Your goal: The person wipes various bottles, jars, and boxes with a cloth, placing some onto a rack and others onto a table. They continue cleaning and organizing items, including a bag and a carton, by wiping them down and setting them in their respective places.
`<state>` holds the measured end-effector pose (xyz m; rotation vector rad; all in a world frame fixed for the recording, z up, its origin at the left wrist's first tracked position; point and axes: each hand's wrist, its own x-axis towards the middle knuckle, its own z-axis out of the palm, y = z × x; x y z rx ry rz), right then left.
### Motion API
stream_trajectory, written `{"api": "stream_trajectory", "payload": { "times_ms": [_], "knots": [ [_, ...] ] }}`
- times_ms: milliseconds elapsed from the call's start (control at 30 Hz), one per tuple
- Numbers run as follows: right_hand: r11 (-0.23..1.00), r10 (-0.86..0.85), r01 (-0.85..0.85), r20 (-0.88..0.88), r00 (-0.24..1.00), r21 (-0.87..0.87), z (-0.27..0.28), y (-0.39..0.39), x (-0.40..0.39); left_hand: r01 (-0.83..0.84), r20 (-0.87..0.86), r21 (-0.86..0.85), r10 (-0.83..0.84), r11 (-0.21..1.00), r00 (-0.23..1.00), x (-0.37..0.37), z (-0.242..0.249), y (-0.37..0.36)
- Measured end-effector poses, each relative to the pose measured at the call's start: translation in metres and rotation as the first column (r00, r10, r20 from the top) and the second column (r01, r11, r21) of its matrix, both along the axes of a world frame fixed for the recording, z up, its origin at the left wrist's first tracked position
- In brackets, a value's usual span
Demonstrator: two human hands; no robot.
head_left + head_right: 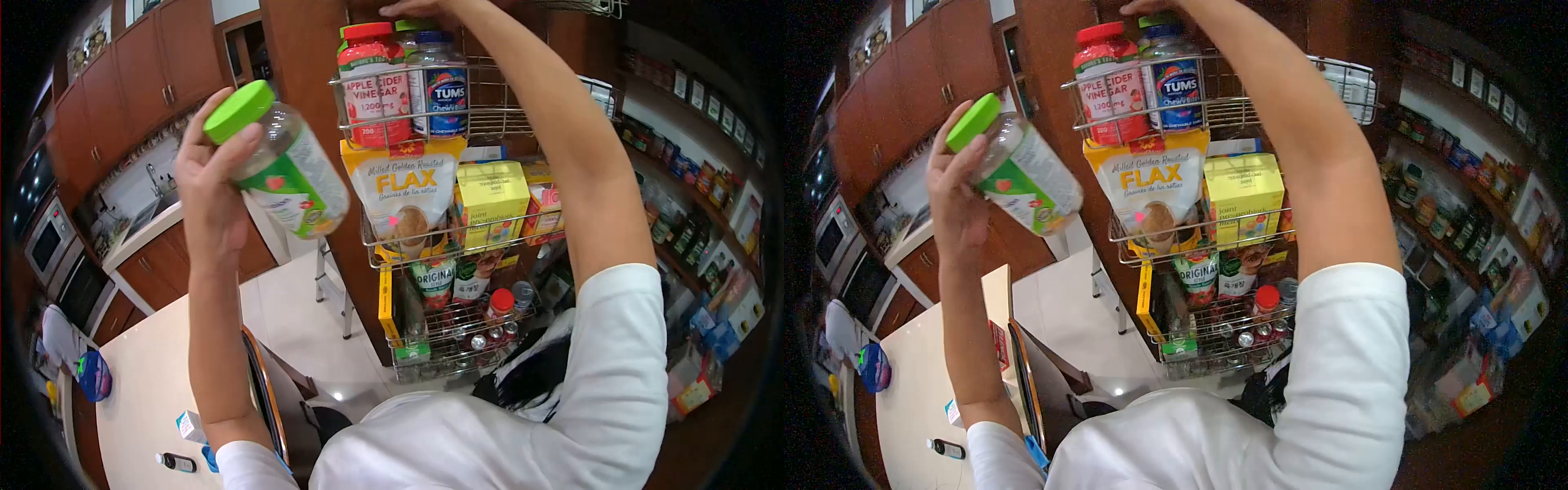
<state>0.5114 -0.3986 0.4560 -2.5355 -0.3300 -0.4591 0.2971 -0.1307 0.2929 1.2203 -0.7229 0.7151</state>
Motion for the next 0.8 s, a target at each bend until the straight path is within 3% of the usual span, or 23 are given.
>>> {"api": "stream_trajectory", "payload": {
  "times_ms": [33,100,167,233,267,300,333,367,400,433,467,500,533,567,633,667,700,733,767,800],
  "knots": [
    [1.000,0.010,-0.010,-0.002,1.000,-0.001,0.003,-0.007,0.002,0.015,-0.008,0.001,-0.015,1.000,1.000,0.002,-0.003,-0.005],
    [0.860,0.226,-0.098,0.204,0.952,-0.500,0.011,-0.019,-0.010,0.080,-0.044,-0.005,-0.080,0.997,0.996,0.004,-0.009,-0.011],
    [0.908,-0.059,0.134,0.194,0.979,-0.398,-0.006,-0.008,-0.110,0.173,-0.133,-0.032,-0.176,0.984,0.975,0.002,-0.011,-0.015],
    [0.968,0.241,-0.167,0.501,0.831,-0.190,-0.043,-0.003,-0.170,0.218,-0.195,-0.004,-0.214,0.976,0.957,0.003,-0.010,-0.020],
    [0.958,0.272,-0.211,0.380,0.884,-0.195,-0.053,0.007,-0.211,0.208,-0.190,-0.017,-0.208,0.978,0.960,0.003,-0.009,-0.026],
    [0.891,0.442,-0.351,0.367,0.818,-0.290,-0.067,0.005,-0.217,0.224,-0.141,-0.010,-0.223,0.975,0.964,0.001,-0.006,-0.036],
    [0.790,0.597,-0.522,0.213,0.773,-0.321,-0.076,0.013,-0.276,0.243,-0.093,-0.002,-0.242,0.970,0.966,-0.002,-0.001,-0.047],
    [0.814,0.565,-0.509,0.180,0.805,-0.280,-0.082,0.025,-0.295,0.263,0.010,0.058,-0.264,0.963,0.964,-0.009,0.009,-0.059],
    [0.725,0.624,-0.347,0.355,0.696,-0.595,-0.091,0.004,-0.247,0.279,0.109,0.121,-0.293,0.952,0.950,-0.017,0.022,-0.070],
    [0.723,0.623,-0.344,0.349,0.701,-0.600,-0.089,-0.001,-0.256,0.251,0.214,0.240,-0.303,0.938,0.929,-0.020,0.037,-0.076],
    [0.837,0.505,-0.233,0.533,0.679,-0.495,-0.086,-0.003,-0.273,0.123,0.249,0.302,-0.202,0.945,0.947,-0.037,0.051,-0.087],
    [0.923,0.361,-0.132,0.690,0.627,-0.362,-0.083,-0.006,-0.283,0.128,0.250,0.293,-0.205,0.947,0.946,-0.046,0.064,-0.092],
    [0.920,0.364,-0.127,0.688,0.628,-0.371,-0.082,-0.014,-0.281,0.109,0.294,0.448,-0.262,0.887,0.919,-0.051,0.081,-0.094],
    [0.932,0.363,-0.209,0.760,0.539,-0.297,-0.082,-0.029,-0.275,0.074,0.327,0.590,-0.322,0.804,0.889,-0.054,0.099,-0.096],
    [0.906,0.313,-0.392,0.879,0.359,-0.162,-0.086,-0.052,-0.259,-0.032,0.350,0.815,-0.447,0.578,0.823,-0.054,0.124,-0.098],
    [0.904,0.319,-0.393,0.877,0.359,-0.168,-0.087,-0.057,-0.250,-0.103,0.343,0.891,-0.507,0.442,0.791,-0.054,0.129,-0.101],
    [0.958,0.229,-0.249,0.901,0.369,-0.142,-0.090,-0.059,-0.241,-0.104,0.345,0.889,-0.501,0.447,0.794,-0.053,0.127,-0.107],
    [0.988,0.140,-0.107,0.921,0.364,-0.108,-0.090,-0.062,-0.234,-0.222,0.495,0.809,-0.425,0.544,0.758,-0.049,0.122,-0.115],
    [0.985,0.153,-0.135,0.918,0.366,-0.111,-0.090,-0.067,-0.226,-0.341,0.626,0.707,-0.324,0.619,0.710,-0.042,0.114,-0.120],
    [0.978,0.197,0.015,0.939,0.283,-0.210,-0.089,-0.074,-0.211,-0.466,0.735,0.585,-0.192,0.664,0.650,-0.035,0.104,-0.120]
  ]
}}
